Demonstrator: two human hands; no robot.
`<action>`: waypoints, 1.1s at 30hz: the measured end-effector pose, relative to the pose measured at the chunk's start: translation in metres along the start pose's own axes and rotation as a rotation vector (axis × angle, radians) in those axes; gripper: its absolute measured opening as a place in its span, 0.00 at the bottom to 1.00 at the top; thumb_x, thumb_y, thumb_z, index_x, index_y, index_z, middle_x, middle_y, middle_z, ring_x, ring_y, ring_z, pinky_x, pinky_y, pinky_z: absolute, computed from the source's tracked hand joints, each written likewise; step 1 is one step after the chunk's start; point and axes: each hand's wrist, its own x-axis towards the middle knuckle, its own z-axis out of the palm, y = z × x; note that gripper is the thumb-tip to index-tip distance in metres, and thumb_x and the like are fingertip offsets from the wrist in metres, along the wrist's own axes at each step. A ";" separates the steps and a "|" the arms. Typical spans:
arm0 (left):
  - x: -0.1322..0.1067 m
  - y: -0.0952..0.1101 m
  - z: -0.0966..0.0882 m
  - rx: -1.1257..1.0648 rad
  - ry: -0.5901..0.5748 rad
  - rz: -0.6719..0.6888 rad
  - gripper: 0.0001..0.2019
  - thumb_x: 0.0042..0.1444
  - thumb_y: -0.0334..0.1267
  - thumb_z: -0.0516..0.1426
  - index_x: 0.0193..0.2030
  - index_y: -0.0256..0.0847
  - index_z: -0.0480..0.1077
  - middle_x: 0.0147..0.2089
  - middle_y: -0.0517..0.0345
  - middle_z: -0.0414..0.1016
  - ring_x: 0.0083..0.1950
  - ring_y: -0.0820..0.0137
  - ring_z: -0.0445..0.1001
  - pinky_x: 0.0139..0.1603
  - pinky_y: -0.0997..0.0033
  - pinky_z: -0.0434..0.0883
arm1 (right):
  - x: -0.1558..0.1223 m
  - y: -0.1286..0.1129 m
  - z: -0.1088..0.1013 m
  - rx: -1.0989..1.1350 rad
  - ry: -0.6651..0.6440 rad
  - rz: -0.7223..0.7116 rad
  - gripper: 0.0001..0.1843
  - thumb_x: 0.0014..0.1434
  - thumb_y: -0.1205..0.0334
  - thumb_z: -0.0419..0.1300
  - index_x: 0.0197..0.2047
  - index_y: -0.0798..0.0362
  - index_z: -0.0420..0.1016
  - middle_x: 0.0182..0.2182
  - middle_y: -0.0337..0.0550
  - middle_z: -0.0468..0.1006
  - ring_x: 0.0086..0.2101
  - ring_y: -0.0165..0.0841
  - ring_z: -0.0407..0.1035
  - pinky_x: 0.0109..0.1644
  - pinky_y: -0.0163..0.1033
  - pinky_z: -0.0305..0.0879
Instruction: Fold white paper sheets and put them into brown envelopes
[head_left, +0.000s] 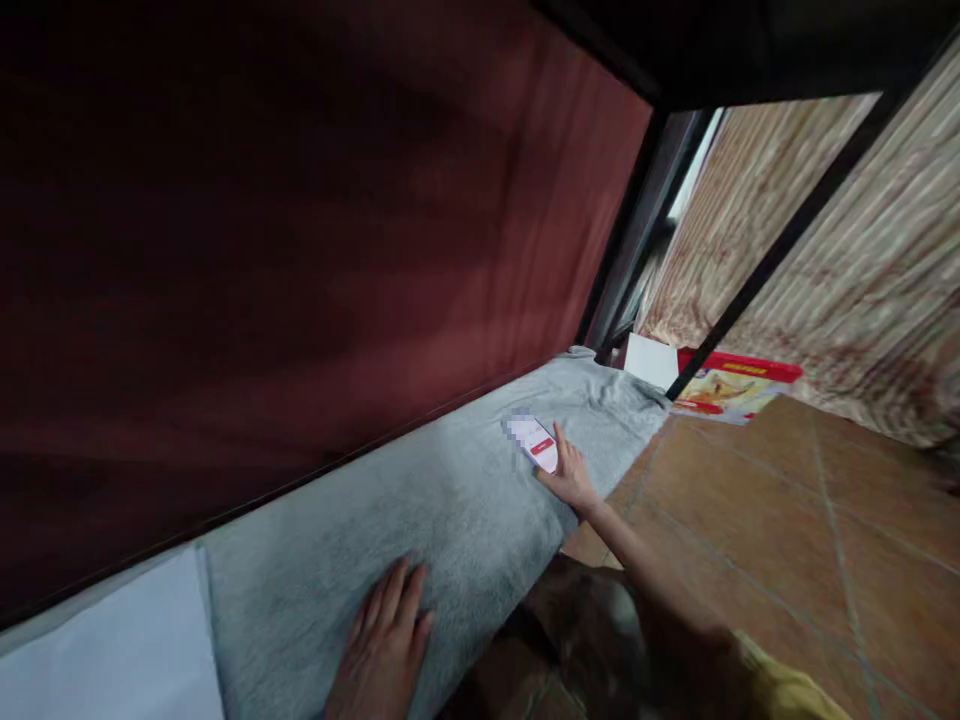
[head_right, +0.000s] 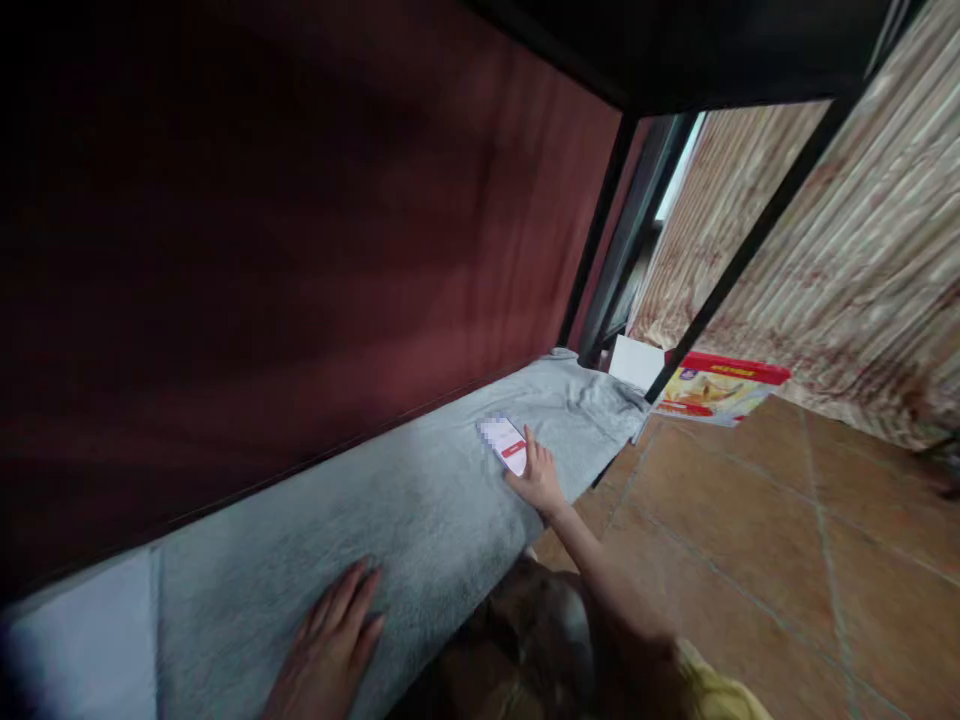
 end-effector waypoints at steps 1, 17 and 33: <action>0.000 0.000 -0.001 -0.004 -0.006 0.000 0.23 0.67 0.42 0.47 0.65 0.39 0.67 0.67 0.48 0.69 0.64 0.59 0.70 0.60 0.54 0.74 | 0.000 0.000 0.000 0.001 0.001 0.000 0.52 0.55 0.52 0.59 0.75 0.59 0.39 0.52 0.58 0.72 0.50 0.50 0.68 0.55 0.55 0.64; -0.001 0.000 -0.002 -0.035 -0.056 -0.037 0.23 0.67 0.43 0.47 0.65 0.43 0.68 0.68 0.50 0.68 0.66 0.59 0.69 0.62 0.54 0.72 | -0.001 -0.008 -0.004 0.003 0.012 0.039 0.52 0.55 0.53 0.58 0.76 0.58 0.38 0.54 0.58 0.72 0.53 0.51 0.67 0.57 0.55 0.63; -0.003 -0.004 0.002 -0.080 -0.045 -0.047 0.24 0.67 0.44 0.47 0.67 0.43 0.66 0.68 0.49 0.67 0.67 0.58 0.68 0.62 0.53 0.71 | -0.002 -0.005 0.001 -0.047 0.021 0.030 0.50 0.57 0.53 0.57 0.76 0.57 0.38 0.56 0.58 0.72 0.54 0.50 0.67 0.58 0.54 0.63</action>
